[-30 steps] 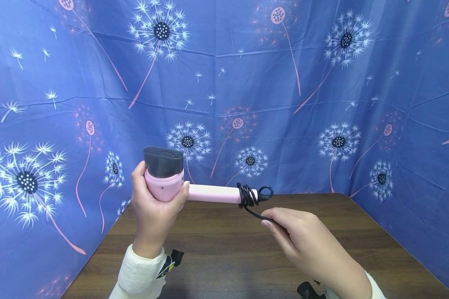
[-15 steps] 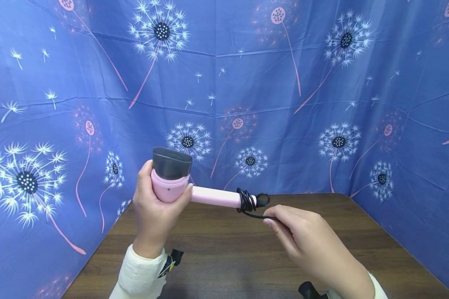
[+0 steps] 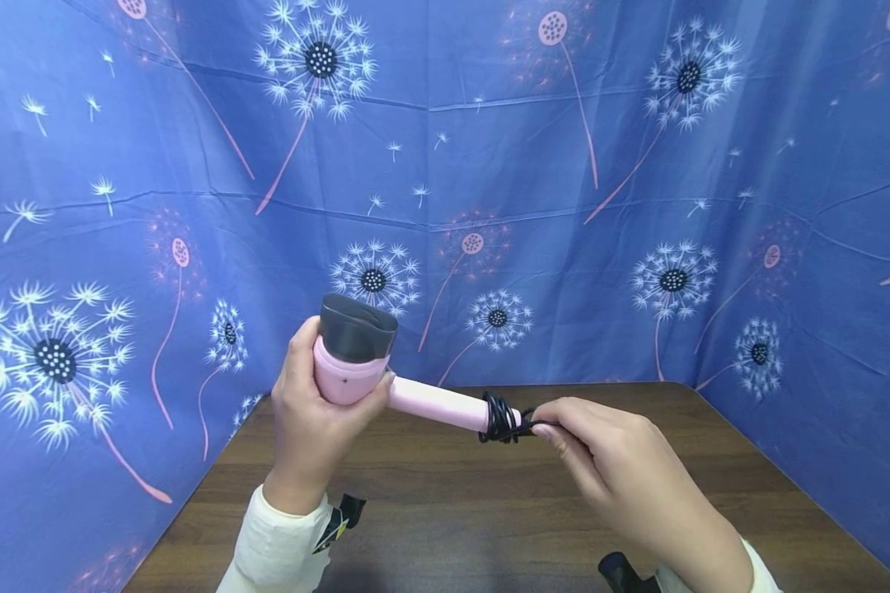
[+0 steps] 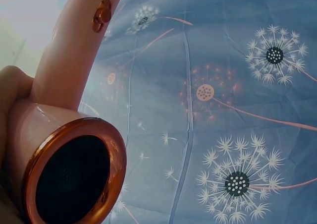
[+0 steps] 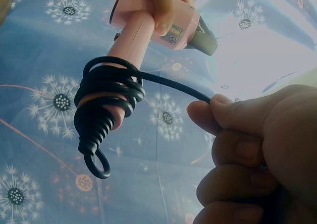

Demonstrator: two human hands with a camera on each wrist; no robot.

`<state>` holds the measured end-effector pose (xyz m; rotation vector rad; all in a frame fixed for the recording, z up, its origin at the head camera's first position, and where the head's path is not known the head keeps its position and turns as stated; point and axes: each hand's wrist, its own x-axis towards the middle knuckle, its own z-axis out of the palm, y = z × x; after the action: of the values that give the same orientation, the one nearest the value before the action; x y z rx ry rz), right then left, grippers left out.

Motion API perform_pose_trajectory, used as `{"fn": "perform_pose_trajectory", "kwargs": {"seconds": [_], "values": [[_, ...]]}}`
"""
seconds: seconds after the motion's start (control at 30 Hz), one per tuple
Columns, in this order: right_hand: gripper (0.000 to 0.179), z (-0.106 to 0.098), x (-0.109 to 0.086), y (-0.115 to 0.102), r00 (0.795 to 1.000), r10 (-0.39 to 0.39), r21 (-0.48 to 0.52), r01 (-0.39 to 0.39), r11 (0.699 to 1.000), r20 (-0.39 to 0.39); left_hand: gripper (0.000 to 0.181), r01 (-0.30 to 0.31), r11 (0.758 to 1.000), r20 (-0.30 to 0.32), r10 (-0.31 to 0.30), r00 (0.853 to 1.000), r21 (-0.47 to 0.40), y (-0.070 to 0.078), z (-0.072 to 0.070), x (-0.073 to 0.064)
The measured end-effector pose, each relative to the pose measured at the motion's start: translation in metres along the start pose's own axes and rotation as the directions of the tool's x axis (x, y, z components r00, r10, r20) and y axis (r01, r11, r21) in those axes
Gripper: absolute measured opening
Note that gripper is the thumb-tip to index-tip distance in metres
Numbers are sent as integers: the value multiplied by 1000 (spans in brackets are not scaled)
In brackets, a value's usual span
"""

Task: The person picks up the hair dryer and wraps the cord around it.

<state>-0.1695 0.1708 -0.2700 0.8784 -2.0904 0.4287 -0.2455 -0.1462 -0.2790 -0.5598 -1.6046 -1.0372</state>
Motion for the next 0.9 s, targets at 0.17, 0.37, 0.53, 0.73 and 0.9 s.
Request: {"fn": "perform_pose_trajectory", "kwargs": {"seconds": [0.17, 0.37, 0.53, 0.73, 0.9], "values": [[17, 0, 1, 2, 1000, 1, 1, -1, 1000, -6, 90, -16, 1000, 28, 16, 999, -1, 1, 0, 0], [10, 4, 3, 6, 999, -11, 10, 11, 1000, -31, 89, -24, 1000, 34, 23, 999, 9, 1, -1, 0], [15, 5, 3, 9, 999, 0, 14, 1, 1000, -39, 90, -40, 999, 58, 41, 997, -18, 1, -2, 0], [10, 4, 4, 10, 999, 10, 25, -9, 1000, -47, 89, -41, 997, 77, 45, 996, -62, 5, -2, 2], [15, 5, 4, 10, 999, 23, 42, -21, 999, -49, 86, -19, 994, 83, 28, 996, -108, 21, -4, 5]]}}
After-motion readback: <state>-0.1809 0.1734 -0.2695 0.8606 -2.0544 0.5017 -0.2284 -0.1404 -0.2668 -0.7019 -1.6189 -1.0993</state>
